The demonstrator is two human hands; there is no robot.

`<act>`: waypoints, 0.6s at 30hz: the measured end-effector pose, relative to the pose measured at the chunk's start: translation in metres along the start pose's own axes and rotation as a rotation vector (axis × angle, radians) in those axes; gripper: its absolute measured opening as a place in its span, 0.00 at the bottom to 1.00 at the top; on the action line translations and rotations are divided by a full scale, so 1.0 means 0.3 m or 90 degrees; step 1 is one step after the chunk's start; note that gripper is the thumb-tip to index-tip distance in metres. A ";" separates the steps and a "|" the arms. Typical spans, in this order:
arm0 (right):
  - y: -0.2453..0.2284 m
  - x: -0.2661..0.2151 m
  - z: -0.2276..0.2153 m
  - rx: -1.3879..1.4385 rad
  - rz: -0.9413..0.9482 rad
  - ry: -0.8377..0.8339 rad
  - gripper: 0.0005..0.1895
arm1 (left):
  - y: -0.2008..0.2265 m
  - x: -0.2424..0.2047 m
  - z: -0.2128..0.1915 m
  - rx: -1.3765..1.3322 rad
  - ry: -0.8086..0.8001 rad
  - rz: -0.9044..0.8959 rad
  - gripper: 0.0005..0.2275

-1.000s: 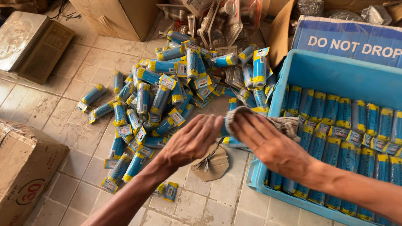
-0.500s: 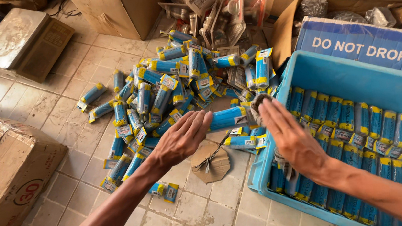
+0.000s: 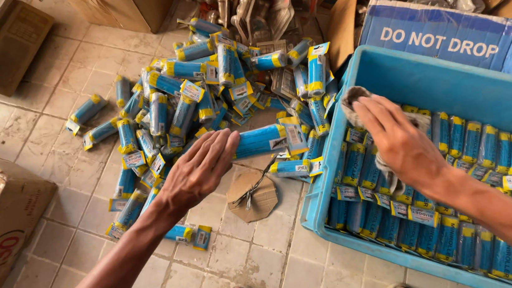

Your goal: The person picks up cylindrical blue and yellow packages from a pile on the floor, wipes them with a cloth, and places them into a blue plastic bin. The person repeats this process for multiple items, arranging them neatly in rows within the bin.

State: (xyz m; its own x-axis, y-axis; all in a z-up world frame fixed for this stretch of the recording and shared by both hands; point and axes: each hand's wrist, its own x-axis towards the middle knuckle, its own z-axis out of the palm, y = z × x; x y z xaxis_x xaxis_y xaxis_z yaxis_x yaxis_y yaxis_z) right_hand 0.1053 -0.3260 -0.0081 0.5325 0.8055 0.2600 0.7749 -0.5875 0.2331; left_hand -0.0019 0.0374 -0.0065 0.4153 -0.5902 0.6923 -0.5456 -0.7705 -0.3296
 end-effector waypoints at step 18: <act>-0.031 0.049 0.229 0.274 0.005 -0.203 0.32 | 0.068 0.054 0.094 -0.089 -0.023 -0.001 0.13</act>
State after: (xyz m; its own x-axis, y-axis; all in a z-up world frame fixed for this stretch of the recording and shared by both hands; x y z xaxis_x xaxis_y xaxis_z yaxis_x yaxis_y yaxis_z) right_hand 0.1293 -0.3035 -0.0707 0.5636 0.8244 -0.0529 0.8046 -0.5623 -0.1911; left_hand 0.0144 0.0053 -0.0200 0.4400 -0.5996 0.6685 -0.6407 -0.7312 -0.2341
